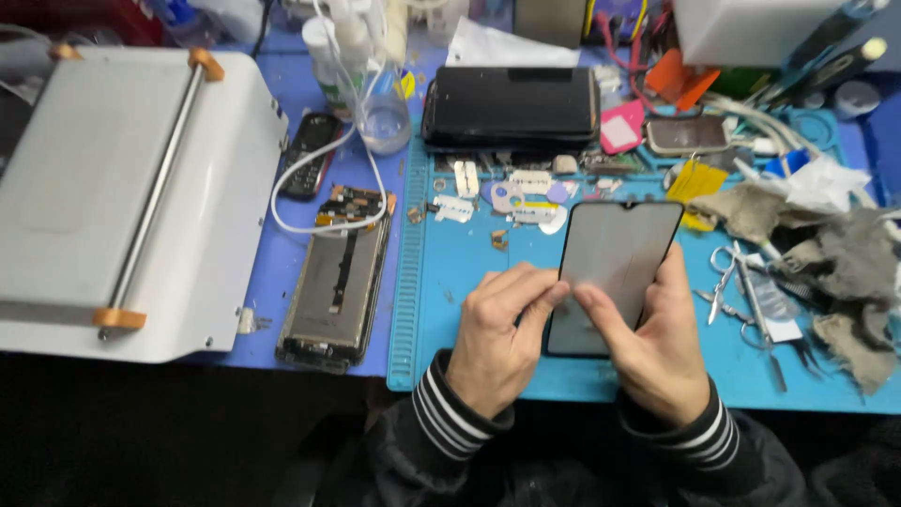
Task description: The recorder is preparing and cleaning a smartphone screen component on a repair workbench.
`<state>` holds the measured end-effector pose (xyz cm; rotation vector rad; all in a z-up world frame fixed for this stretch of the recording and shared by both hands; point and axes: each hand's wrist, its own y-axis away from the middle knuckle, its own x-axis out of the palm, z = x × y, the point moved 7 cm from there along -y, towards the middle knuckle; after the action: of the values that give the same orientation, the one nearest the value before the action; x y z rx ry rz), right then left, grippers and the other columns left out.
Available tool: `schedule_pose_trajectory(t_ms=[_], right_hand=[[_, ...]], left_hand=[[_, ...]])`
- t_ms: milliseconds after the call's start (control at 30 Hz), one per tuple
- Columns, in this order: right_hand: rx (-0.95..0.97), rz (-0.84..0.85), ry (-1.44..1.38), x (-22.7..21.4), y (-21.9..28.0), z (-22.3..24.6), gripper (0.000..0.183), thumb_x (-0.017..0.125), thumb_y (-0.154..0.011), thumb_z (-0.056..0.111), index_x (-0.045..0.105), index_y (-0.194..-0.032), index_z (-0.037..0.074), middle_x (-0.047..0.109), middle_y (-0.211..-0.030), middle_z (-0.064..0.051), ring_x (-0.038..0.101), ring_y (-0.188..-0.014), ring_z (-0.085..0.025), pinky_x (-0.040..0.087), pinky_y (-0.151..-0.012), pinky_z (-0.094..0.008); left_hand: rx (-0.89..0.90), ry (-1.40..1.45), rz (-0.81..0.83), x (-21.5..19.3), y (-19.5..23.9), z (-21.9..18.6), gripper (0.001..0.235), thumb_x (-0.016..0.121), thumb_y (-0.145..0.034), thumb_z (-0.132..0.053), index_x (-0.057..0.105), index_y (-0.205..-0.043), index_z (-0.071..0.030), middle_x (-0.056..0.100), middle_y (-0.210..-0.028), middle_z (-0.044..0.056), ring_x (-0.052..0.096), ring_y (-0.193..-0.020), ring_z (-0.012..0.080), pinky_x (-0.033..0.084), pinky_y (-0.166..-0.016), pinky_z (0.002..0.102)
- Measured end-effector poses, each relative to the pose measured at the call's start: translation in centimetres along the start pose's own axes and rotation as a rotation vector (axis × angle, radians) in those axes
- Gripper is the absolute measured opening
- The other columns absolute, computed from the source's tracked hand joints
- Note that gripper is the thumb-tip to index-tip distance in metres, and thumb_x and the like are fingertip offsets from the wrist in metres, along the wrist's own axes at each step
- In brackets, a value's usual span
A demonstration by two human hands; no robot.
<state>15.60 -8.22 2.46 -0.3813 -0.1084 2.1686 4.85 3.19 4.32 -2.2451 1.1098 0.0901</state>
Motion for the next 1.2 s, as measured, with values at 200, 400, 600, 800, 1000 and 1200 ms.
schedule_pose_trajectory(t_ms=[200, 400, 600, 800, 1000, 1200], right_hand=[[0.118, 0.09, -0.105, -0.3, -0.4, -1.0, 0.059, 0.073, -0.085, 0.015, 0.045, -0.137, 0.006, 0.067, -0.127, -0.011, 0.068, -0.112, -0.018, 0.056, -0.097, -0.031], [0.081, 0.05, -0.139, -0.6, -0.1, -0.7, 0.061, 0.074, -0.083, 0.01, 0.045, -0.137, 0.005, 0.066, -0.127, -0.011, 0.067, -0.115, -0.019, 0.056, -0.1, -0.031], [0.009, -0.002, -0.152, -0.7, 0.3, -1.2, 0.055, 0.074, -0.083, 0.007, 0.045, -0.13, 0.003, 0.065, -0.122, -0.012, 0.067, -0.111, -0.018, 0.055, -0.099, -0.029], [0.032, 0.026, -0.188, -0.8, 0.3, -1.2, 0.053, 0.072, -0.085, 0.006, 0.045, -0.131, 0.003, 0.068, -0.124, -0.013, 0.07, -0.11, -0.019, 0.057, -0.099, -0.03], [0.046, 0.089, -0.199, -0.6, -0.1, -1.1, 0.057, 0.069, -0.088, 0.008, 0.045, -0.139, 0.003, 0.066, -0.13, -0.013, 0.067, -0.116, -0.019, 0.054, -0.104, -0.031], [0.009, 0.195, -0.079, -1.0, -0.2, -0.1, 0.049, 0.054, -0.102, 0.015, 0.036, -0.146, 0.001, 0.055, -0.139, -0.013, 0.054, -0.124, -0.019, 0.044, -0.112, -0.033]], left_hand=[[-0.022, 0.034, -0.004, 0.2, -0.4, 0.0, 0.016, 0.059, -0.102, -0.013, 0.064, -0.088, -0.006, 0.065, -0.08, 0.003, 0.058, -0.071, 0.0205, 0.04, -0.073, 0.033], [-0.079, 0.022, 0.054, 0.2, -0.9, -1.0, 0.021, 0.055, -0.104, -0.018, 0.066, -0.09, -0.006, 0.065, -0.082, 0.003, 0.059, -0.075, 0.0201, 0.04, -0.075, 0.032], [-0.092, 0.124, 0.084, 0.1, -1.2, -2.0, 0.025, 0.05, -0.106, -0.015, 0.065, -0.093, 0.0, 0.062, -0.084, 0.007, 0.058, -0.075, 0.0193, 0.048, -0.072, 0.031], [-0.114, 0.136, 0.101, 0.3, -1.2, -1.2, 0.022, 0.056, -0.103, -0.021, 0.068, -0.101, -0.003, 0.069, -0.089, 0.006, 0.064, -0.077, 0.0179, 0.053, -0.074, 0.029], [-0.052, 0.055, 0.079, 0.1, -1.7, -1.0, 0.015, 0.058, -0.102, -0.015, 0.067, -0.096, -0.005, 0.07, -0.087, 0.005, 0.066, -0.076, 0.0193, 0.052, -0.071, 0.03], [-0.03, 0.092, 0.111, 0.0, -1.3, -0.4, 0.016, 0.057, -0.104, -0.015, 0.065, -0.103, -0.002, 0.07, -0.095, 0.009, 0.068, -0.083, 0.023, 0.054, -0.075, 0.033]])
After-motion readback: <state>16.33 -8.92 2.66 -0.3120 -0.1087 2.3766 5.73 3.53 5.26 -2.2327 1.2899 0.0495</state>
